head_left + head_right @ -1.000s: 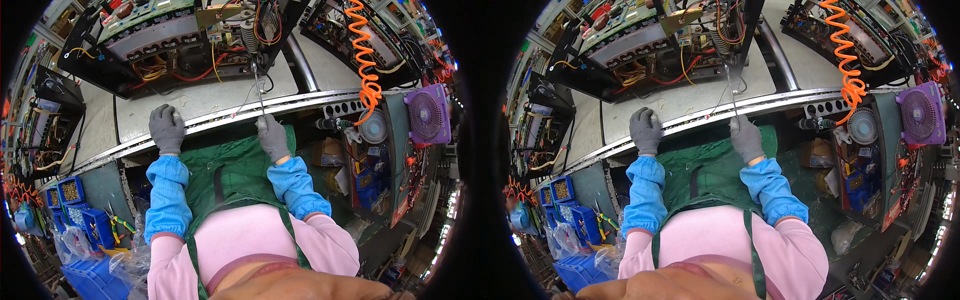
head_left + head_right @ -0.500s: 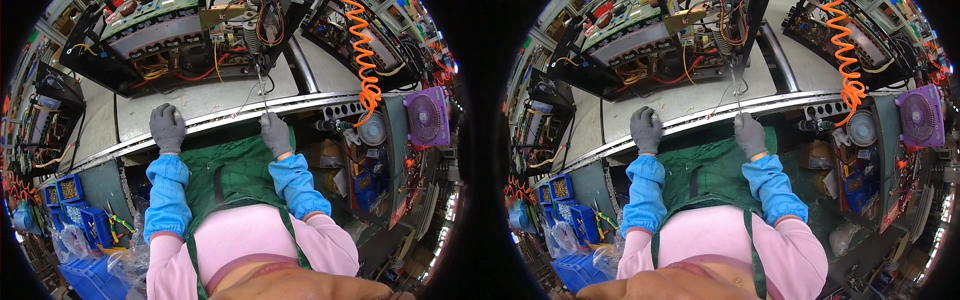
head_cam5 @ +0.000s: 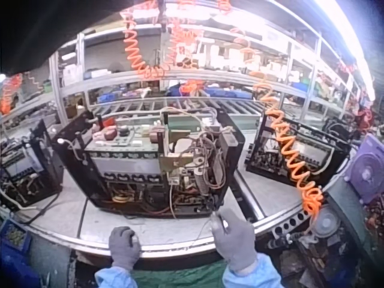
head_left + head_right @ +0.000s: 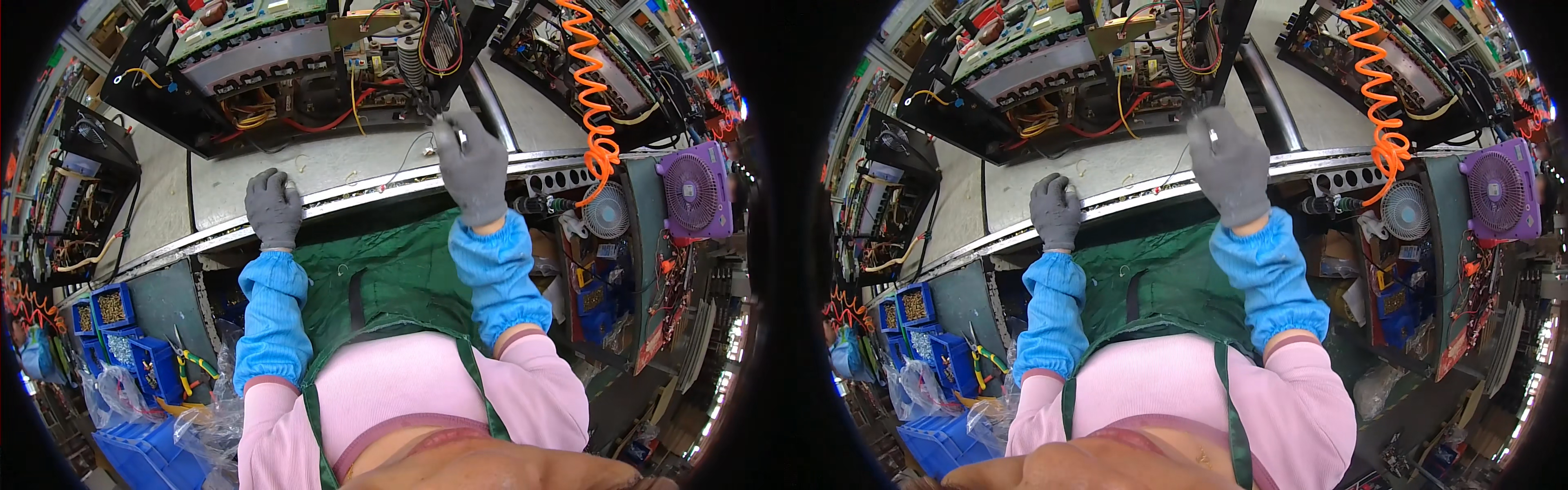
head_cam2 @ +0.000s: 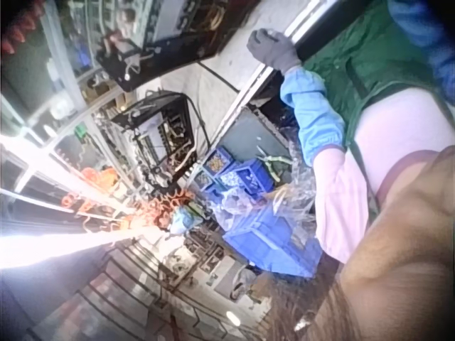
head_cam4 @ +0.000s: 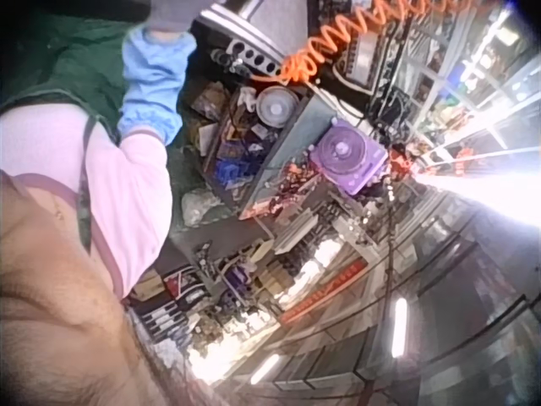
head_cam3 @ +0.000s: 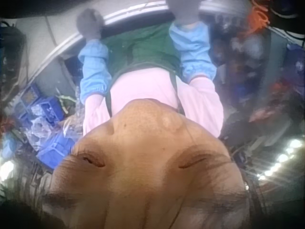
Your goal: Assemble an electronic component by stripping wires, tightening screws with a screwdriver, and using a wrench on nuts.
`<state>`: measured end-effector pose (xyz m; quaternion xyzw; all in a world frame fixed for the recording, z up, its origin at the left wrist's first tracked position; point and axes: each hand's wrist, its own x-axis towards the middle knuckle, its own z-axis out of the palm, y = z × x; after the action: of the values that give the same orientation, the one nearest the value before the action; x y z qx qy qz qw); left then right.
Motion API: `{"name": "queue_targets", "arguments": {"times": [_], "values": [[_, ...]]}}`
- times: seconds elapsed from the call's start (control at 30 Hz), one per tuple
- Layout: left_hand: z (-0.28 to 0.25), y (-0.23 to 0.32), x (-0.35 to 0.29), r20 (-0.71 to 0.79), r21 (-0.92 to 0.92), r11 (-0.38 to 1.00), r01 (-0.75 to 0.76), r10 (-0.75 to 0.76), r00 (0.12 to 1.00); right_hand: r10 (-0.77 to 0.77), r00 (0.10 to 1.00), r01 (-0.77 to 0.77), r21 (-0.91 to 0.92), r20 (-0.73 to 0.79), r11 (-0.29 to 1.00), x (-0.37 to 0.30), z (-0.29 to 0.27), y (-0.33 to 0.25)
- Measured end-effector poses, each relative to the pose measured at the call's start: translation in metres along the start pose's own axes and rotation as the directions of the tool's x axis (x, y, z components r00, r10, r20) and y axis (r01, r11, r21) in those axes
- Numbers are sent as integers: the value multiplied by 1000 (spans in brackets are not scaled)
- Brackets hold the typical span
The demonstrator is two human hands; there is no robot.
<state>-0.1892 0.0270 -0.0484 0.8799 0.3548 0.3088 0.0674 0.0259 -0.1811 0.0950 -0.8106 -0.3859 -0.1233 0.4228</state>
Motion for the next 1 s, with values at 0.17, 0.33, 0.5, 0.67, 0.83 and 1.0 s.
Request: {"name": "queue_targets", "arguments": {"times": [0.17,0.33,0.5,0.67,0.83,1.0], "values": [[2,4,5,1,-16,1000,-16,16,1000,-89,994,85,-66,-66,994,58,22,2],[2,-3,5,-63,-5,998,-57,56,996,-221,964,208,-100,-146,973,51,7,-14],[1,1,2,-56,-11,999,-48,48,997,-21,991,47,200,-131,979,-14,-3,6],[1,1,2,-61,-5,999,-53,53,997,31,998,-19,202,-56,979,-68,9,42],[-1,2,2,-28,-5,1000,-29,28,999,479,803,-596,467,355,653,-106,15,48],[1,-1,1,-32,-8,1000,-26,26,999,536,648,-756,371,542,539,-111,32,73]]}}
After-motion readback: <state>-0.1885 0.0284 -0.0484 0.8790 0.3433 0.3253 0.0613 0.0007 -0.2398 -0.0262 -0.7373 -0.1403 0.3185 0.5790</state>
